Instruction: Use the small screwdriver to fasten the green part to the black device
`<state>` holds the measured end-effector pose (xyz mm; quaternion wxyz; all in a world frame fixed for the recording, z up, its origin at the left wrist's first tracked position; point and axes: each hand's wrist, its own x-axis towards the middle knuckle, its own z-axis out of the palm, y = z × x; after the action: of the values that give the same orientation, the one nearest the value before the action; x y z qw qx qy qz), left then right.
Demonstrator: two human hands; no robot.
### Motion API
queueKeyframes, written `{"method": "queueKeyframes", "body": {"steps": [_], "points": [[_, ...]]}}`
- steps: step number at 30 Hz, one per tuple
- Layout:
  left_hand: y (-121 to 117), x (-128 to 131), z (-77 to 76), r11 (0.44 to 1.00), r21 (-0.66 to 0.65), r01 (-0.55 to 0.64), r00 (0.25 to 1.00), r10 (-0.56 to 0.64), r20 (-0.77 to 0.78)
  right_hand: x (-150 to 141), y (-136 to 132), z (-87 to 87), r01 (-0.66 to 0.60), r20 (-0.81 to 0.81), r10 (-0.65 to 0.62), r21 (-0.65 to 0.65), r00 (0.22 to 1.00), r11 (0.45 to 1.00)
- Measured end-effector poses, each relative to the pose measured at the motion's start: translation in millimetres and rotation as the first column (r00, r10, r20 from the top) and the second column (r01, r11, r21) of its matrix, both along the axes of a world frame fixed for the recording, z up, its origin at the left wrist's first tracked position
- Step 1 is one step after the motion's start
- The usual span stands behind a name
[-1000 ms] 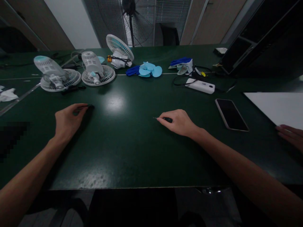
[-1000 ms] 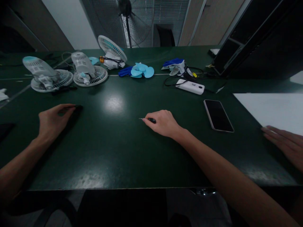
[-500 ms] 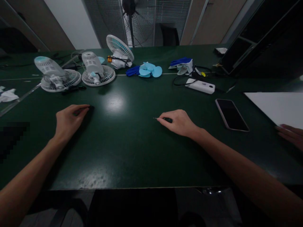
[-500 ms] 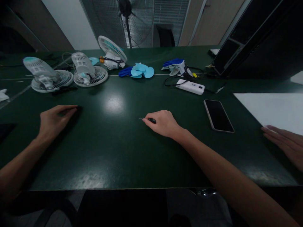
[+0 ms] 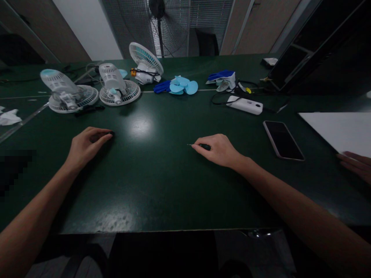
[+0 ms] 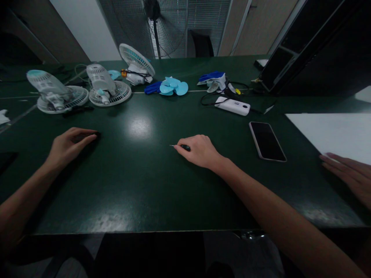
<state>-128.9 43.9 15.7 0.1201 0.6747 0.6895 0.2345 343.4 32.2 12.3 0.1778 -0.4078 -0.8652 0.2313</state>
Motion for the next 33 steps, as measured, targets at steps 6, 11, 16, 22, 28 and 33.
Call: {"method": "queueKeyframes", "body": {"steps": [6, 11, 16, 22, 28, 33], "points": [[-2.3, -0.2, 0.3, 1.000, 0.005, -0.010, 1.000, 0.010, 0.028, 0.2, -0.1, -0.2, 0.001, -0.002, -0.001, -0.003, 1.000, 1.000], [-2.3, 0.0, 0.2, 1.000, 0.010, -0.009, 1.000, 0.009, -0.001, -0.2, -0.2, -0.6, 0.001, -0.001, -0.001, 0.017, 1.000, 1.000], [-1.6, 1.7, 1.2, 1.000, 0.015, 0.000, 0.999, 0.001, -0.036, -0.4, 0.0, 0.3, 0.009, 0.010, -0.009, 0.012, 1.000, 1.000], [-1.1, 2.0, 2.3, 0.992, -0.012, -0.124, 0.992, 0.124, 0.004, 0.2, 0.4, 1.1, 0.009, 0.009, -0.009, -0.016, 1.000, 1.000], [-7.8, 28.6, 0.0, 0.986, 0.105, 0.131, 0.991, -0.128, -0.034, -0.3, 0.7, -1.5, 0.001, 0.006, -0.002, 0.013, 1.000, 1.000], [-10.5, 104.7, -7.9, 0.855, 0.179, 0.487, 0.873, -0.482, -0.074, -0.7, -0.4, -2.1, -0.022, -0.007, 0.022, 0.036, 1.000, 0.999]]}}
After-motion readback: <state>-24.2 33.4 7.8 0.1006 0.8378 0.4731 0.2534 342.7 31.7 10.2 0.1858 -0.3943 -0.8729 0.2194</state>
